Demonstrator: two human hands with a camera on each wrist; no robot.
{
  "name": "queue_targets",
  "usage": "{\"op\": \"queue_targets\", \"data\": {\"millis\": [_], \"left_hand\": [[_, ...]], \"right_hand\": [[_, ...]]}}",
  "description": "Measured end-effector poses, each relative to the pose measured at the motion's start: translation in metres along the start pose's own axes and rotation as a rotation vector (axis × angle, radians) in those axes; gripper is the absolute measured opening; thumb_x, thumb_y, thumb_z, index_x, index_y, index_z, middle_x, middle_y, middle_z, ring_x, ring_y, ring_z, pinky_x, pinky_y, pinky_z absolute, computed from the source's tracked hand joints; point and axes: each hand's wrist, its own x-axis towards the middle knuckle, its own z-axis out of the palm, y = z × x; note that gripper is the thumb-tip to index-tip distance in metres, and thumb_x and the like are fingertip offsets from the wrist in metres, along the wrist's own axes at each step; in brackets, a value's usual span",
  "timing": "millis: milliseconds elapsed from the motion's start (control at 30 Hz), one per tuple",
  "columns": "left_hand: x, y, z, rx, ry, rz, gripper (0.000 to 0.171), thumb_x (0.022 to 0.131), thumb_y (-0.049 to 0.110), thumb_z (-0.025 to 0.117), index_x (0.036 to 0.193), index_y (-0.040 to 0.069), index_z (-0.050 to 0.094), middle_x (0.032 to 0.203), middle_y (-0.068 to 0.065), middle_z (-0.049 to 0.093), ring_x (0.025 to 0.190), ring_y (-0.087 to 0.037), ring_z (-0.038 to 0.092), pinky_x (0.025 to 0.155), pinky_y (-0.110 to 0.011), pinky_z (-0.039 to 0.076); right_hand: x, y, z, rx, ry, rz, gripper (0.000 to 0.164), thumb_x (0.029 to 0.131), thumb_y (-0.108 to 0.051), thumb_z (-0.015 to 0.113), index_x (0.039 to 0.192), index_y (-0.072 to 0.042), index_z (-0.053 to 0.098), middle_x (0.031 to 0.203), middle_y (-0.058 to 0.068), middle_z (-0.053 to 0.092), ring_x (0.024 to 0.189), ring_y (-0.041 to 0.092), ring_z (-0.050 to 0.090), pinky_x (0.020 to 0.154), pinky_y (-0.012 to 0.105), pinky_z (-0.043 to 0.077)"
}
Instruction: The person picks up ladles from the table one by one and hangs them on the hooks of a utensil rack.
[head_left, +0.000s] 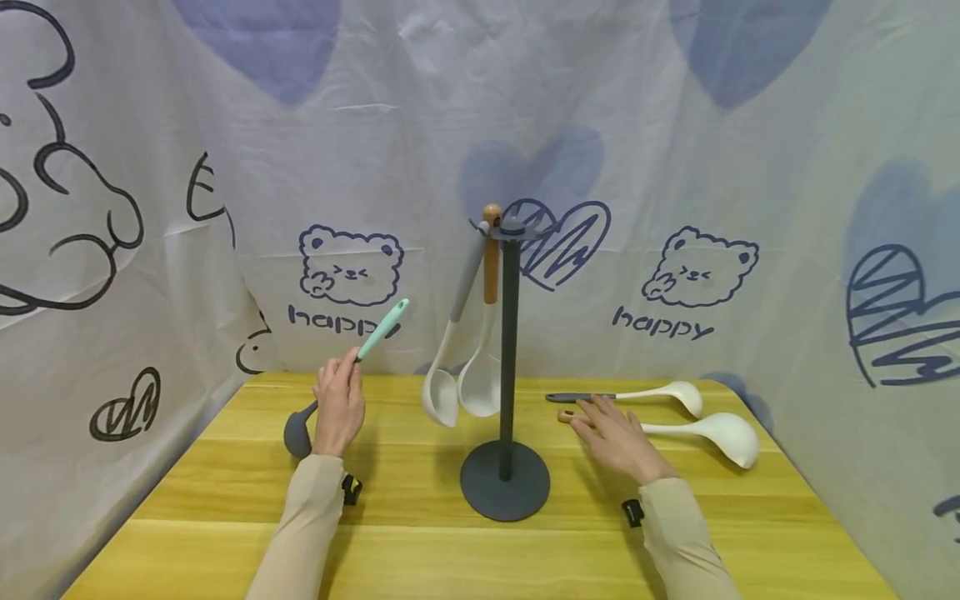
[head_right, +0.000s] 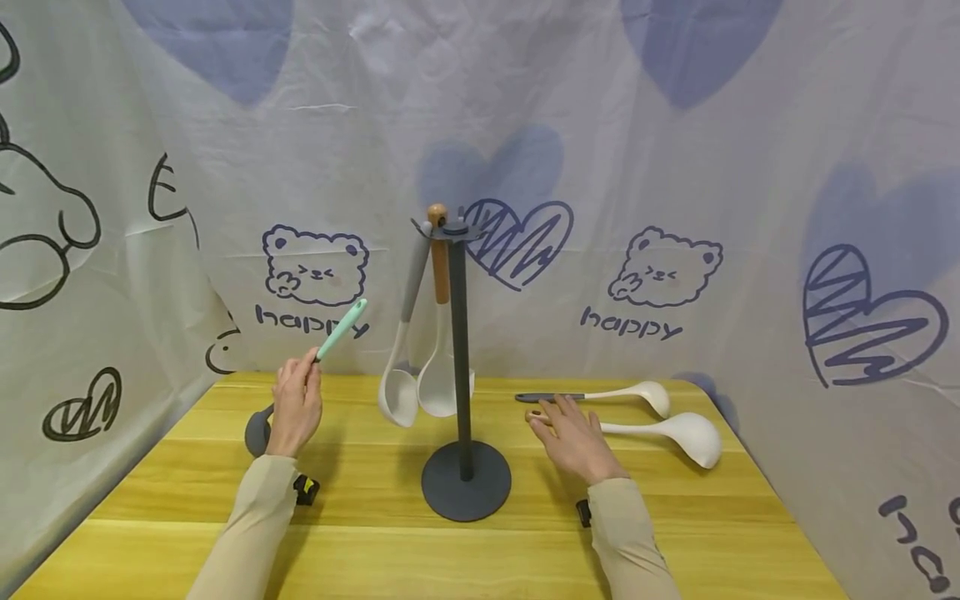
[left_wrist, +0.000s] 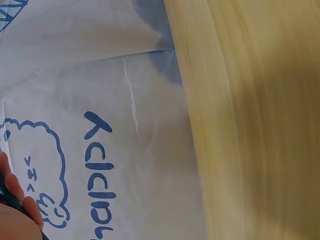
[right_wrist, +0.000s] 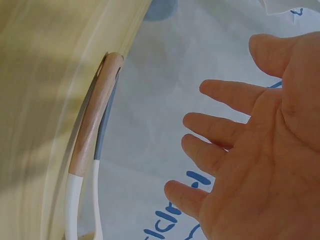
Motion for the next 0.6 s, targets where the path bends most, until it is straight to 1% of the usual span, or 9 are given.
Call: {"op": "queue_targets", "data": {"millis": [67, 133, 233, 300, 433, 600], "left_hand": [[0.0, 0.001, 0.001, -0.007, 0.007, 0.011, 0.03, 0.104, 0.011, 0.045, 0.131, 0.005, 0.058, 0.099, -0.018, 0.053, 0.089, -0.029, 0.04, 0.078, -0.037, 0.021], [-0.001, 0.003, 0.001, -0.011, 0.01, 0.016, 0.029, 0.105, 0.013, 0.044, 0.129, 0.005, 0.058, 0.099, -0.017, 0.053, 0.089, -0.028, 0.039, 0.078, -0.038, 0.021], [-0.001, 0.006, 0.004, -0.015, 0.009, 0.028, 0.028, 0.105, 0.015, 0.044, 0.126, 0.005, 0.059, 0.098, -0.016, 0.053, 0.089, -0.027, 0.039, 0.079, -0.039, 0.022], [-0.001, 0.008, 0.006, -0.016, 0.004, 0.038, 0.027, 0.105, 0.015, 0.044, 0.125, 0.005, 0.059, 0.098, -0.016, 0.053, 0.089, -0.027, 0.039, 0.079, -0.04, 0.022], [-0.001, 0.013, 0.008, -0.025, -0.006, 0.053, 0.027, 0.105, 0.016, 0.044, 0.126, 0.006, 0.059, 0.097, -0.015, 0.053, 0.088, -0.026, 0.038, 0.079, -0.038, 0.022], [0.0, 0.021, 0.009, -0.038, 0.005, 0.071, 0.027, 0.105, 0.017, 0.044, 0.124, 0.006, 0.059, 0.092, -0.012, 0.051, 0.084, -0.022, 0.036, 0.077, -0.035, 0.022]], "right_hand": [[0.001, -0.002, 0.0, -0.004, 0.02, -0.016, 0.059, 0.106, -0.043, 0.035, 0.151, -0.004, 0.036, 0.158, 0.024, 0.025, 0.148, 0.043, 0.016, 0.117, 0.067, 0.005], [0.002, -0.003, 0.0, -0.014, 0.059, -0.043, 0.059, 0.106, -0.043, 0.036, 0.15, -0.004, 0.038, 0.156, 0.024, 0.03, 0.147, 0.043, 0.022, 0.117, 0.066, 0.012], [0.003, -0.007, 0.0, -0.025, 0.133, -0.089, 0.054, 0.106, -0.038, 0.041, 0.147, -0.003, 0.043, 0.153, 0.024, 0.037, 0.143, 0.044, 0.031, 0.116, 0.062, 0.023], [0.004, -0.011, -0.001, -0.016, 0.173, -0.108, 0.052, 0.104, -0.035, 0.046, 0.145, -0.002, 0.045, 0.151, 0.024, 0.039, 0.14, 0.044, 0.035, 0.115, 0.061, 0.027], [0.005, -0.02, -0.003, 0.003, 0.213, -0.141, 0.051, 0.102, -0.033, 0.051, 0.143, -0.003, 0.049, 0.151, 0.021, 0.042, 0.139, 0.042, 0.038, 0.114, 0.059, 0.03], [0.009, -0.03, -0.006, -0.018, 0.247, -0.188, 0.045, 0.103, -0.033, 0.05, 0.14, -0.008, 0.053, 0.15, 0.018, 0.045, 0.14, 0.039, 0.039, 0.114, 0.057, 0.032]]}}
